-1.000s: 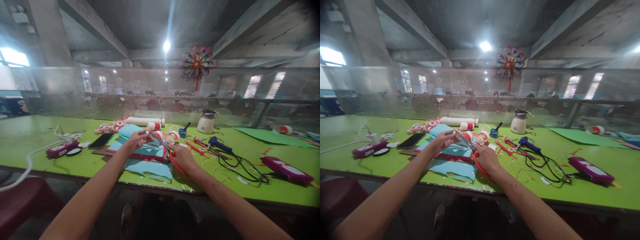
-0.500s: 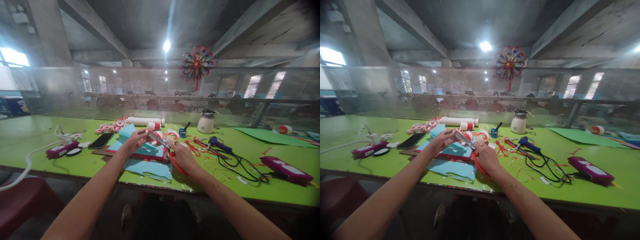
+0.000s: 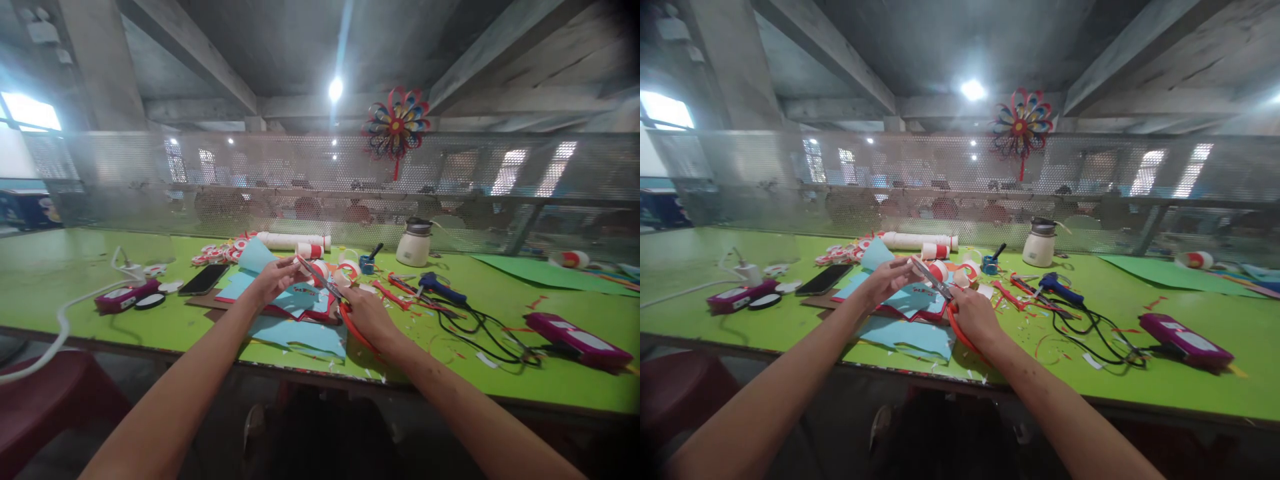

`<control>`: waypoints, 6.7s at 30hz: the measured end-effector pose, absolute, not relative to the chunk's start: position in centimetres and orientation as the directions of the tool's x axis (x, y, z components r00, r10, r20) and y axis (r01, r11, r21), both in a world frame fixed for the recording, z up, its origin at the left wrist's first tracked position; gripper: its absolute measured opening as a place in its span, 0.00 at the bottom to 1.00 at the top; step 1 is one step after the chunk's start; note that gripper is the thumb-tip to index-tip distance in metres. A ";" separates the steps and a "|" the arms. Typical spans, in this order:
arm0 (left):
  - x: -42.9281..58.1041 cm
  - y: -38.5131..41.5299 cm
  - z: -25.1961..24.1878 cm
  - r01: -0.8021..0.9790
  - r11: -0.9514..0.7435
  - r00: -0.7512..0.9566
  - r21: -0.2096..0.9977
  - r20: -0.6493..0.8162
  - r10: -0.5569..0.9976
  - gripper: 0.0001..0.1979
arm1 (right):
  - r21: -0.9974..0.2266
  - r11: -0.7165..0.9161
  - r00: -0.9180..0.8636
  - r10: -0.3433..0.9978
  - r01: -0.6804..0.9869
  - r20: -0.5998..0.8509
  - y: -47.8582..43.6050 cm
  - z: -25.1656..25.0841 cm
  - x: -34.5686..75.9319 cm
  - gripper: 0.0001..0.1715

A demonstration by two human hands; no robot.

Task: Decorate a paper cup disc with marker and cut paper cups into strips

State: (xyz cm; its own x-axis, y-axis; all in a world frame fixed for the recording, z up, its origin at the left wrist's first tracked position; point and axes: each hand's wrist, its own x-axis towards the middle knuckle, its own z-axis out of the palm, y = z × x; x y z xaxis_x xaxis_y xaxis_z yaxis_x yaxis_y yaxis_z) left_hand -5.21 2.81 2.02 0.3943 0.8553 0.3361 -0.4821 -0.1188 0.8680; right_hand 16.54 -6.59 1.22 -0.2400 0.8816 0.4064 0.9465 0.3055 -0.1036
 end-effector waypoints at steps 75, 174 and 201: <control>-5.0 3.6 1.4 -0.458 -0.108 0.343 0.882 0.287 0.894 0.15 | -0.013 0.235 -0.211 0.892 0.972 0.400 -6.9 1.3 16.5 0.21; -4.4 3.3 1.5 -0.466 -0.176 0.269 0.867 0.328 0.906 0.19 | -0.055 0.224 -0.183 0.893 0.973 0.411 -6.8 1.1 16.3 0.24; -4.3 3.4 1.4 -0.477 -0.166 0.261 0.863 0.320 0.911 0.21 | -0.098 0.236 -0.177 0.895 0.967 0.410 -6.9 1.1 16.1 0.23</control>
